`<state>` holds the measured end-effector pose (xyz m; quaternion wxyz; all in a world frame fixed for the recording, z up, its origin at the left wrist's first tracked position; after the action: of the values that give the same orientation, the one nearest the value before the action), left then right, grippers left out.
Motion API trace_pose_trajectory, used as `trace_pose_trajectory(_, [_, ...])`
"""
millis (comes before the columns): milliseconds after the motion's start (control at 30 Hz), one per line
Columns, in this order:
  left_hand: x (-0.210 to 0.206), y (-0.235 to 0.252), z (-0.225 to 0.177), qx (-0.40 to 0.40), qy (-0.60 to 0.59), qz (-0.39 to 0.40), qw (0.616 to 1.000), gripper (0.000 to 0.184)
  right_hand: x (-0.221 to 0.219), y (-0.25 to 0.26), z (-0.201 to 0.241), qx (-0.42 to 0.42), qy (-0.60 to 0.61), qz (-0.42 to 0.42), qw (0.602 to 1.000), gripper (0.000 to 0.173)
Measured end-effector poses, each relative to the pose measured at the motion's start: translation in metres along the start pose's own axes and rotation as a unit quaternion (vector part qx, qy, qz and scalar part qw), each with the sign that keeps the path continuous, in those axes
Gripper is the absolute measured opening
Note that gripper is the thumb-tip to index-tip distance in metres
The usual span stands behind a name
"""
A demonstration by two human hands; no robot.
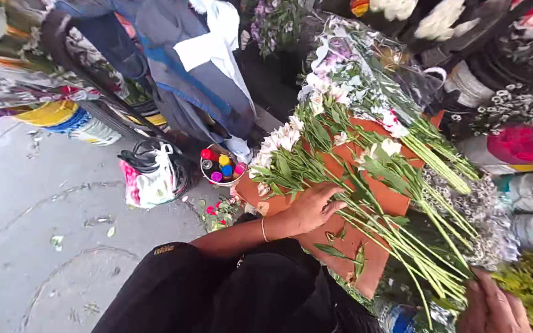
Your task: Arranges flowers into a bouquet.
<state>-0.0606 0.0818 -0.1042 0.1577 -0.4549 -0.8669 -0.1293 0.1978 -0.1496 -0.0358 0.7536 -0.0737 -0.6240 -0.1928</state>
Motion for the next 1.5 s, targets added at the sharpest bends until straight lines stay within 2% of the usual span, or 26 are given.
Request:
trace_pose_trajectory(67, [0.017, -0.004, 0.018, 0.002, 0.156, -0.026, 0.987, 0.038, 0.000, 0.016, -0.012, -0.010, -0.013, 0.001, 1.000, 0.030])
trace_pose_trajectory(133, [0.036, -0.008, 0.035, 0.015, 0.279, -0.045, 0.959, 0.044, 0.000, 0.038, -0.008, -0.010, 0.002, 0.017, 1.000, 0.033])
trace_pose_trajectory(200, [0.052, -0.012, 0.050, 0.035, 0.312, -0.065, 0.947, 0.049, -0.007, 0.067, 0.014, 0.017, 0.047, 0.030, 0.998, 0.035])
trace_pose_trajectory(267, [0.064, -0.022, 0.063, -0.003, 0.278, -0.099, 0.955, 0.044, -0.024, 0.096, 0.044, 0.065, 0.122, 0.035, 0.990, 0.037])
trace_pose_trajectory(333, [0.071, -0.039, 0.073, -0.119, 0.217, -0.152, 0.957, 0.032, -0.049, 0.117, 0.074, 0.103, 0.216, 0.073, 0.968, 0.032])
trace_pose_trajectory(400, [0.075, -0.058, 0.084, -0.214, 0.166, -0.150, 0.951, 0.025, -0.079, 0.124, 0.093, 0.111, 0.277, 0.130, 0.946, 0.028])
trace_pose_trajectory(433, [0.076, -0.066, 0.090, -0.237, 0.149, -0.147, 0.949, 0.025, -0.095, 0.122, 0.095, 0.113, 0.285, 0.156, 0.939, 0.027])
trace_pose_trajectory(533, [0.075, -0.081, 0.109, -0.230, 0.130, -0.152, 0.953, 0.027, -0.133, 0.103, 0.080, 0.121, 0.238, 0.190, 0.945, 0.027])
trace_pose_trajectory(600, [0.073, -0.083, 0.121, -0.212, 0.140, -0.162, 0.954, 0.029, -0.142, 0.095, 0.072, 0.128, 0.192, 0.193, 0.954, 0.027])
trace_pose_trajectory(867, [0.077, -0.080, 0.131, -0.227, 0.141, -0.178, 0.947, 0.027, -0.128, 0.101, 0.083, 0.155, 0.033, 0.189, 0.969, 0.026])
trace_pose_trajectory(1100, [0.086, -0.081, 0.132, -0.238, 0.114, -0.200, 0.943, 0.024, -0.125, 0.105, 0.086, 0.153, 0.003, 0.193, 0.969, 0.025])
trace_pose_trajectory(1167, [0.089, -0.082, 0.133, -0.243, 0.106, -0.207, 0.942, 0.023, -0.122, 0.113, 0.084, 0.177, 0.009, 0.202, 0.963, 0.028])
trace_pose_trajectory(1267, [0.096, -0.087, 0.131, -0.234, 0.098, -0.208, 0.945, 0.023, -0.105, 0.138, 0.080, 0.188, 0.064, 0.209, 0.957, 0.043])
trace_pose_trajectory(1333, [0.098, -0.091, 0.130, -0.216, 0.098, -0.209, 0.949, 0.024, -0.101, 0.163, 0.080, 0.170, 0.089, 0.185, 0.964, 0.042])
trace_pose_trajectory(1400, [0.103, -0.093, 0.127, -0.200, 0.096, -0.203, 0.954, 0.025, -0.112, 0.186, 0.078, 0.134, 0.048, 0.187, 0.972, 0.040])
trace_pose_trajectory(1500, [0.115, -0.093, 0.119, -0.196, 0.093, -0.194, 0.957, 0.028, -0.146, 0.201, 0.065, 0.076, -0.008, 0.261, 0.962, 0.039])
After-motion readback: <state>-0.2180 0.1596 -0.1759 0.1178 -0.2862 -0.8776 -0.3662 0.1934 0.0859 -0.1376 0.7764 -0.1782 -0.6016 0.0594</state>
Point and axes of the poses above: each hand's wrist, its own y-axis towards the middle knuckle, its own x-axis out of the back of the hand, z = x × y, the point moved 1 cm from there along y, towards the middle knuckle, and after that the axes turned 15 degrees about z, right-handed, at the moved point
